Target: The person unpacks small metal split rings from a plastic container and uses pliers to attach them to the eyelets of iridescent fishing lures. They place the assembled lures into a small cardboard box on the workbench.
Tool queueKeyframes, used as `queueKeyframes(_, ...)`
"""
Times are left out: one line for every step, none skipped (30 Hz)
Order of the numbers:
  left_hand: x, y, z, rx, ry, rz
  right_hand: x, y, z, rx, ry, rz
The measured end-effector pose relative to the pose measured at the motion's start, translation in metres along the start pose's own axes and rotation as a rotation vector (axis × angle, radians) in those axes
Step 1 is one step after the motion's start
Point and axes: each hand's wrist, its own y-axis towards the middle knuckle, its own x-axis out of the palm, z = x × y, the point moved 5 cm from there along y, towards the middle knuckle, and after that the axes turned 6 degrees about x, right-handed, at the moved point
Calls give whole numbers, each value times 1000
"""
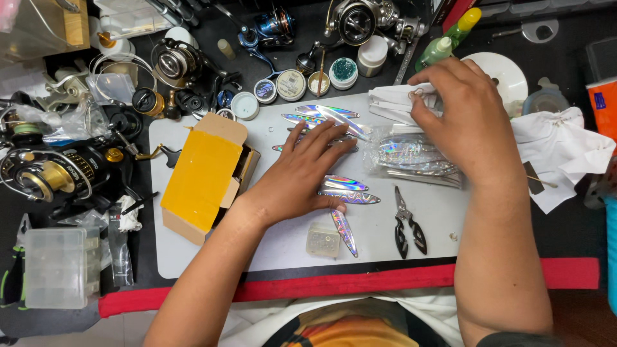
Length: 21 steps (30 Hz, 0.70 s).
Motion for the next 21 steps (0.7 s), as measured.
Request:
queueKeyframes(3,0,-3,-3,1,1,0,0,-5,-3,2,-1)
queueKeyframes(6,1,-5,4,5,3,1,1,-10,-24,41,-45)
queueKeyframes(9,2,-6,14,9,4,2,1,-16,-43,80,-89)
queueKeyframes(11,2,-6,12,9,4,3,0,-19,-44,81,-90)
queueKeyframes(10,2,-5,17,45,44,6,0,-24,-91,103,-136)
queueKeyframes(9,2,-5,22,81,83,8,-1,-30,-137,125,-182)
queueKeyframes(10,2,-6,19,83,84,8,-1,-35,-140,127,-182)
queueKeyframes(10,2,-8,-10,55,116,11,-3,-41,-152,139,-259)
queueKeyframes(10,2,-11,-38,27,150,14,-5,-47,-166,149,-336)
queueKeyframes(11,1,-10,-40,29,152,15,-9,-52,-169,150,-336)
queueKeyframes(11,0,-11,-65,15,178,23,-14,-55,-152,93,-455)
queueKeyframes(10,-1,-13,-90,0,205,29,-19,-58,-134,34,-573)
queueKeyframes(6,-6,-10,-93,1,207,34,-24,-62,-137,34,-574)
queueKeyframes(1,-11,-10,-141,36,217,39,-30,-67,-195,-73,-557)
queueKeyframes(-4,-15,-11,-184,71,227,45,-35,-73,-250,-182,-537)
queueKeyframes(-1,-20,-15,-182,72,230,51,-41,-75,-251,-185,-535)
queueKeyframes(4,-24,-19,-223,97,206,53,-47,-80,-307,-231,-445)
queueKeyframes(9,-29,-23,-264,121,182,54,-53,-85,-363,-276,-354)
queueKeyframes(12,-29,-26,-264,119,191,60,-59,-85,-368,-283,-355)
queueKeyframes(14,-29,-28,-272,139,214,63,-64,-84,-355,-352,-301)
queueKeyframes(16,-29,-31,-283,158,235,67,-68,-83,-342,-419,-248)
